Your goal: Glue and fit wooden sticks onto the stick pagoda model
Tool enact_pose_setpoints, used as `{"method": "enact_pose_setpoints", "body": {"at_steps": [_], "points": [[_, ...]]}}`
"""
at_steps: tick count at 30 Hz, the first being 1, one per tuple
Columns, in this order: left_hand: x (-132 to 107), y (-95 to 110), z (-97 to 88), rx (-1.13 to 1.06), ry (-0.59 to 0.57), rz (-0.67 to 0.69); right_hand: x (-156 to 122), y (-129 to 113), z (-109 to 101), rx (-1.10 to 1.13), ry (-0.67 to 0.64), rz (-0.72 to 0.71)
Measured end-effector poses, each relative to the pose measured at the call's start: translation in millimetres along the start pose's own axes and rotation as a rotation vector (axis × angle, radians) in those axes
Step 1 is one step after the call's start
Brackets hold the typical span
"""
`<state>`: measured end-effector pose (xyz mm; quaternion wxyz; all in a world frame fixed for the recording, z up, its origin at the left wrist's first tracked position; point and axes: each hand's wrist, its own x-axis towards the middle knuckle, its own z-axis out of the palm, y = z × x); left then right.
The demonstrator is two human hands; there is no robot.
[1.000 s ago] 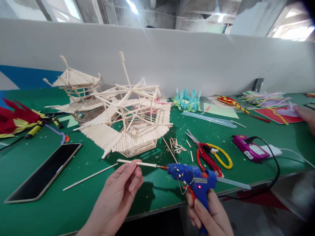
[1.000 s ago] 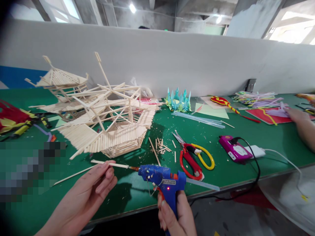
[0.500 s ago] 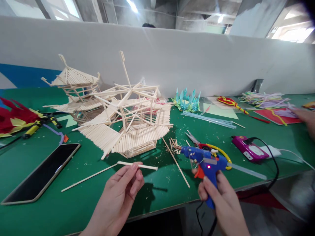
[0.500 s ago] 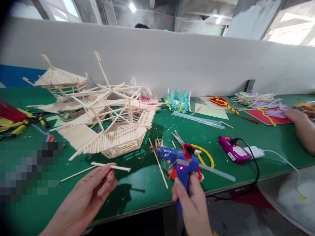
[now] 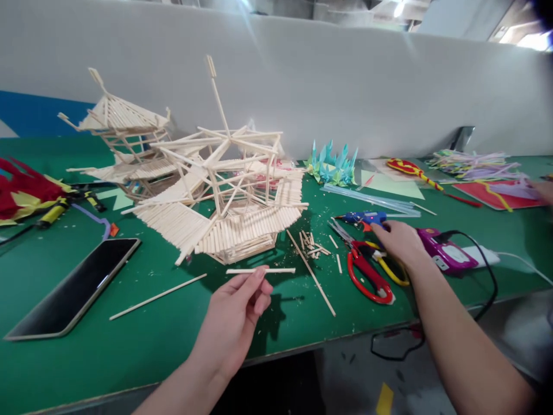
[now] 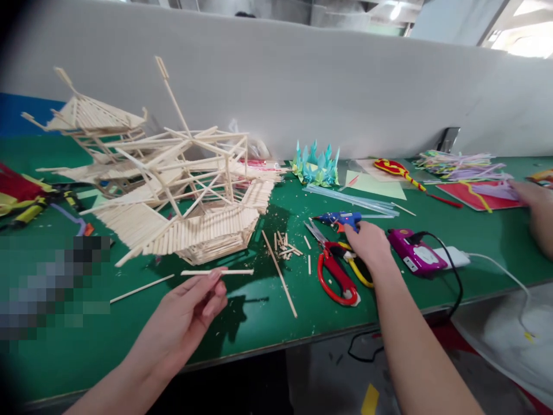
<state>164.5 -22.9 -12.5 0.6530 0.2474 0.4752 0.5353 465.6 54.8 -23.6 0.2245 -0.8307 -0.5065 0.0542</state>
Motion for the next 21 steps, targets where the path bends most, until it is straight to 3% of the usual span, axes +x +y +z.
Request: {"method": "enact_pose_setpoints", "body": {"at_steps": [3, 4, 5, 6, 8, 10, 15, 21], "points": [[8.5, 2.1, 5.1, -0.043, -0.002, 0.03, -25.8, -19.4, -4.1, -0.045, 0.184, -0.068], [11.9, 3.3, 6.7, -0.057, 0.001, 0.043, -38.9, -29.6, -2.9, 0.026, 0.258, -0.18], [15.3, 4.5, 8.1, -0.069, 0.008, 0.057, -53.1, -40.8, 0.3, 0.16, 0.247, -0.308], [18.7, 5.8, 9.4, -0.076, 0.015, 0.07, -67.2, -52.3, 5.4, 0.327, 0.158, -0.395], [24.6, 7.9, 11.6, -0.082, 0.032, 0.098, -91.7, -74.0, 20.0, 0.631, -0.055, -0.429], [29.5, 9.1, 13.2, -0.082, 0.052, 0.126, -106.7, -91.0, 37.3, 0.774, -0.128, -0.408], [40.7, 8.2, 15.7, -0.083, 0.104, 0.178, -103.3, -112.0, 71.1, 0.836, -0.151, -0.37], [51.0, 6.6, 20.7, -0.078, 0.136, 0.192, -86.4, -119.2, 82.6, 0.847, -0.165, -0.331]]}}
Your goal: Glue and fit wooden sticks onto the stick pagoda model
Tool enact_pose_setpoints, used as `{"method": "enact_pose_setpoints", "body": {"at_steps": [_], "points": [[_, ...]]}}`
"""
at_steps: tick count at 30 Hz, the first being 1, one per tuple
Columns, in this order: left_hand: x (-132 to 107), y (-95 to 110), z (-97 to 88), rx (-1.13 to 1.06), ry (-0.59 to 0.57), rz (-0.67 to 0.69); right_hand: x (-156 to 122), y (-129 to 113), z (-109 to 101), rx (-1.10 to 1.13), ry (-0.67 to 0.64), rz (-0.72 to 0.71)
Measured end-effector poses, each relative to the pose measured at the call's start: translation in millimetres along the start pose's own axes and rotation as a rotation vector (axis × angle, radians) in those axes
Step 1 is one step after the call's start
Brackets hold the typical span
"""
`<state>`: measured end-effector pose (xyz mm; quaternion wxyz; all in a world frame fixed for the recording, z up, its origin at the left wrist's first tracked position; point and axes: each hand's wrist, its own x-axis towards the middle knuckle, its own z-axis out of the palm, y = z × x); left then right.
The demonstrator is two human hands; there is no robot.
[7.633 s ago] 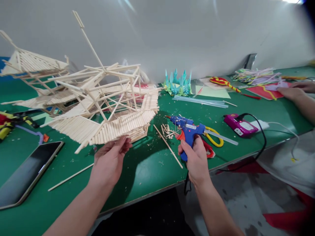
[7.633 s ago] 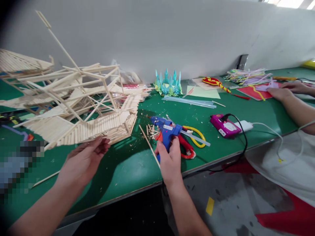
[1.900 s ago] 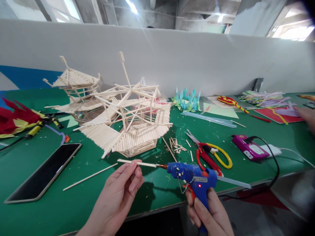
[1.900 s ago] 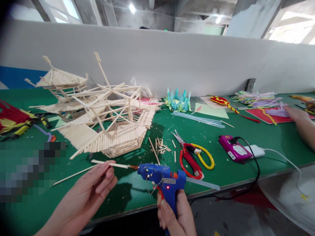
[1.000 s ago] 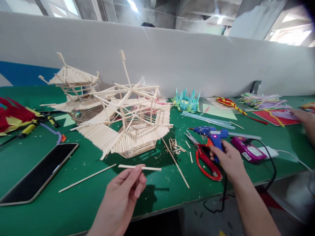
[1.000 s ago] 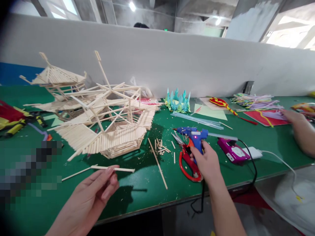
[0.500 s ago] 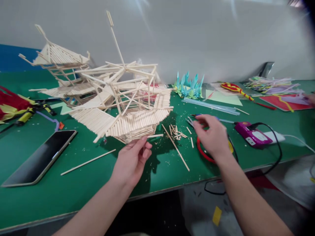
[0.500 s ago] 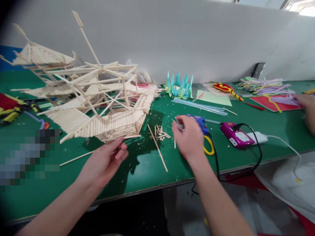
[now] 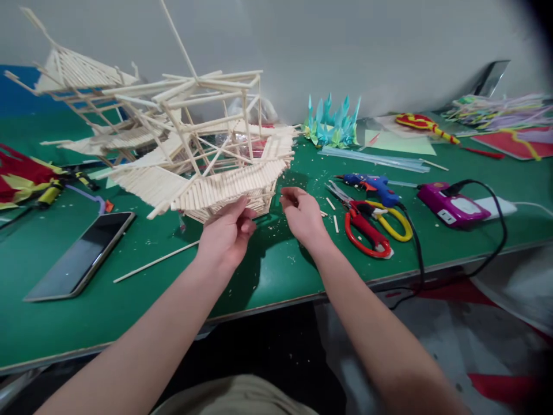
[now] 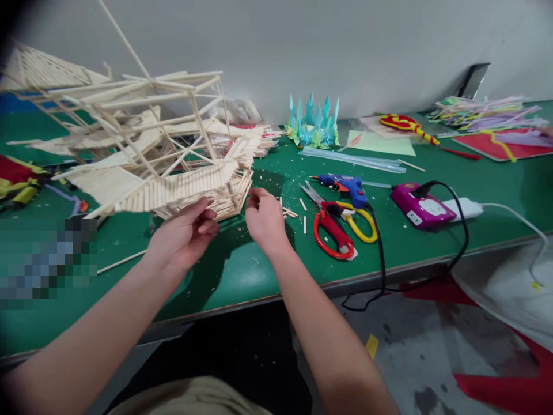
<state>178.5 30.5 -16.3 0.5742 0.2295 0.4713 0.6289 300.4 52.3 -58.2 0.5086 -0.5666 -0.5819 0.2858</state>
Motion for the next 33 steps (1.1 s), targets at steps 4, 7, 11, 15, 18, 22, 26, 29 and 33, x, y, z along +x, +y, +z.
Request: {"method": "enact_pose_setpoints", "body": {"at_steps": [4, 7, 11, 15, 18, 22, 26, 29, 33], "points": [[1.6, 0.0, 4.5, 0.017, 0.009, 0.009, 4.6, -0.2, 3.1, -0.012, 0.004, -0.001], [3.8, 0.7, 5.7, 0.01, 0.024, 0.033, 7.7, -2.3, 6.4, -0.027, -0.008, -0.015], [7.1, 1.0, 4.4, 0.006, 0.036, 0.047, 9.6, -7.1, 10.2, -0.047, -0.016, -0.027], [8.4, 0.1, 3.2, 0.018, 0.057, 0.051, 8.2, -9.8, 12.1, -0.057, -0.023, -0.023], [8.9, -0.4, 3.2, 0.035, 0.059, 0.048, 6.8, -8.9, 12.8, -0.057, -0.032, -0.016], [9.6, 0.0, 4.0, 0.052, 0.059, 0.046, 6.3, -5.7, 14.2, -0.05, -0.037, -0.007], [10.3, 1.1, 3.8, 0.058, 0.057, 0.057, 7.0, -3.3, 15.3, -0.05, -0.034, 0.004], [11.1, 1.6, 2.2, 0.062, 0.042, 0.066, 7.4, -3.4, 15.4, -0.052, -0.037, 0.007], [12.8, 1.8, -0.3, 0.061, 0.024, 0.076, 7.4, -5.5, 15.4, -0.052, -0.044, 0.005]]}}
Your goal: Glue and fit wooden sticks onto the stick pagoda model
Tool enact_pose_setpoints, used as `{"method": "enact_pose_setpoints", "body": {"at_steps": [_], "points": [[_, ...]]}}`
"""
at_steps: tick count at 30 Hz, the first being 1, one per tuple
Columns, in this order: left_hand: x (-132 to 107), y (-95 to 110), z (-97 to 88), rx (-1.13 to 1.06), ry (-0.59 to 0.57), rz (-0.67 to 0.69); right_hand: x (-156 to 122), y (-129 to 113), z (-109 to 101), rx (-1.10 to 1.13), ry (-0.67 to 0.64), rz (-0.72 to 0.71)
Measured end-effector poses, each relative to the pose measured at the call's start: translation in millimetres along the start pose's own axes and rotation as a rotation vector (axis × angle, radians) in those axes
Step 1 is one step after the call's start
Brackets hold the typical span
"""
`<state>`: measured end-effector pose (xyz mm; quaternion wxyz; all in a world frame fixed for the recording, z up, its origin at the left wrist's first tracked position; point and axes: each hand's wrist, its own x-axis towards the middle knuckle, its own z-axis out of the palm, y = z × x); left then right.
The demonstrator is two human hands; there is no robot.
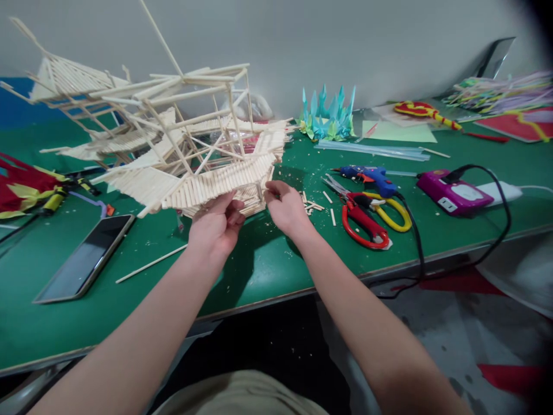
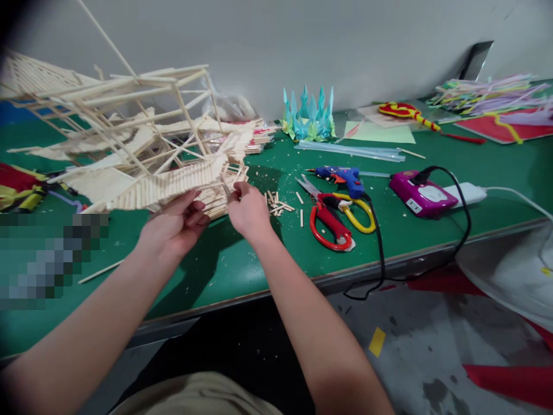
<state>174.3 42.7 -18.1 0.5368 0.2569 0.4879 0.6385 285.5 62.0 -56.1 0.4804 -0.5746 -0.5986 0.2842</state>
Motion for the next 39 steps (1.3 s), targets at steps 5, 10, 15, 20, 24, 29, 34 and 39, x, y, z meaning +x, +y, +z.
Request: {"method": "enact_pose_setpoints", "body": {"at_steps": [5, 10, 15, 20, 24, 29, 34, 39], "points": [[0.1, 1.0, 0.6, 0.004, -0.005, -0.005, -0.6, -3.1, 0.3, 0.006, -0.004, -0.011], [-3.3, 2.4, 3.7, 0.0, 0.002, -0.008, -0.7, -5.2, -0.2, 0.01, -0.005, -0.017], [-3.8, 2.1, 4.8, -0.014, 0.011, 0.006, 1.9, -3.4, 4.1, 0.028, -0.011, -0.034], [-1.9, 1.1, 3.9, -0.021, 0.007, 0.019, 5.1, -2.3, 10.6, 0.037, -0.008, -0.044], [-1.6, 0.9, 4.1, -0.02, 0.006, 0.034, 7.2, -4.8, 12.2, 0.03, -0.007, -0.045], [-1.2, 0.2, 4.1, -0.023, 0.011, 0.05, 7.8, -6.6, 11.4, 0.03, 0.003, -0.048], [1.2, -2.2, 2.8, -0.022, 0.021, 0.067, 7.1, -6.6, 11.2, 0.043, 0.012, -0.043], [-0.1, -2.3, 3.6, -0.027, 0.033, 0.074, 7.7, -6.2, 12.6, 0.047, 0.016, -0.04]]}}
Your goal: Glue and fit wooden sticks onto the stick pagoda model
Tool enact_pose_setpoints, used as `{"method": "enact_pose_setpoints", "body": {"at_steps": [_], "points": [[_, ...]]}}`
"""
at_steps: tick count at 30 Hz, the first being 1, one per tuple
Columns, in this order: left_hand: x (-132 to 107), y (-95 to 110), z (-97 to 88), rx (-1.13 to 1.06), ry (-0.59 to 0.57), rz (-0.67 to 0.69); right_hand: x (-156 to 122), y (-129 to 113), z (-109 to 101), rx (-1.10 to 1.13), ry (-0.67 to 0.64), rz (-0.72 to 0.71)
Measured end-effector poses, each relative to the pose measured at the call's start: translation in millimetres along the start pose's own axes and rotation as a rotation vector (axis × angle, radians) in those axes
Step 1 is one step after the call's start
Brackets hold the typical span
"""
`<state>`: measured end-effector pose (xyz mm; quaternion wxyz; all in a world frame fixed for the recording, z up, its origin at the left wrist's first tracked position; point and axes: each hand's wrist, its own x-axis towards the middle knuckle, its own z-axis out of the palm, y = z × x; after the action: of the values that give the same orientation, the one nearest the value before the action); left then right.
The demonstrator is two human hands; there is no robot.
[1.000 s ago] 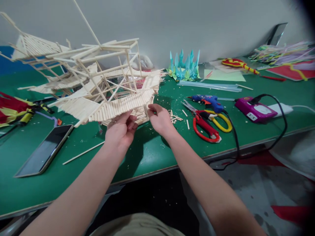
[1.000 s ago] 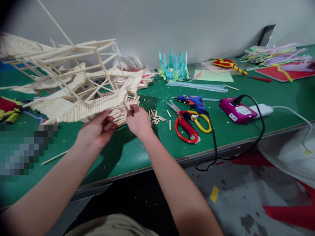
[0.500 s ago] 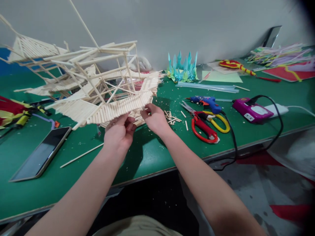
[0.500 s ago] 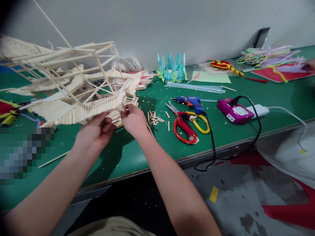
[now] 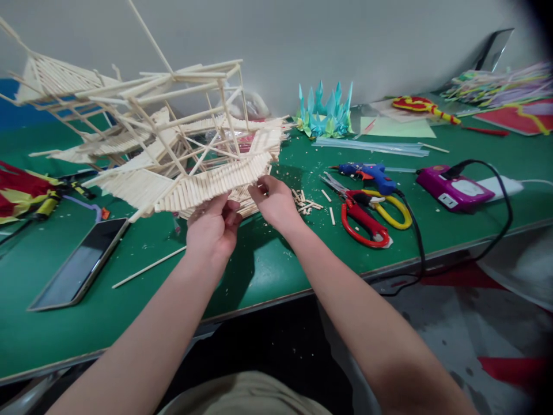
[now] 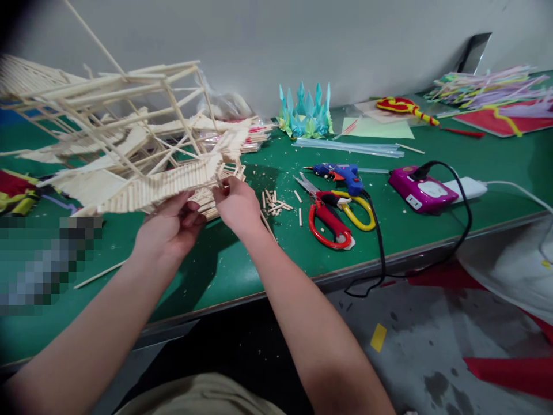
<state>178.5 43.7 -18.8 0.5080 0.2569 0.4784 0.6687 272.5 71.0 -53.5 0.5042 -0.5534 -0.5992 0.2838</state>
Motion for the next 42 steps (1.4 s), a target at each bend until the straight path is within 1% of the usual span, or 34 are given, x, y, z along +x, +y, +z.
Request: {"method": "enact_pose_setpoints", "body": {"at_steps": [14, 23, 29, 37, 42], "points": [[-2.3, 0.0, 3.3, -0.015, 0.049, 0.025, 2.0, -3.1, -0.5, -0.089, 0.034, 0.002], [-4.1, -0.1, 5.0, -0.007, 0.045, 0.028, 0.1, -5.8, 1.2, -0.129, 0.045, 0.002], [-1.4, -3.2, 4.4, -0.011, 0.049, 0.047, 0.9, -7.1, 1.7, -0.111, 0.041, 0.011], [-2.2, -2.8, 6.3, -0.04, 0.076, 0.066, 1.0, -1.8, 3.7, -0.055, 0.041, -0.003], [-0.3, -4.0, 6.6, -0.059, 0.05, 0.071, 0.0, -2.6, 5.4, -0.035, 0.052, 0.012]]}}
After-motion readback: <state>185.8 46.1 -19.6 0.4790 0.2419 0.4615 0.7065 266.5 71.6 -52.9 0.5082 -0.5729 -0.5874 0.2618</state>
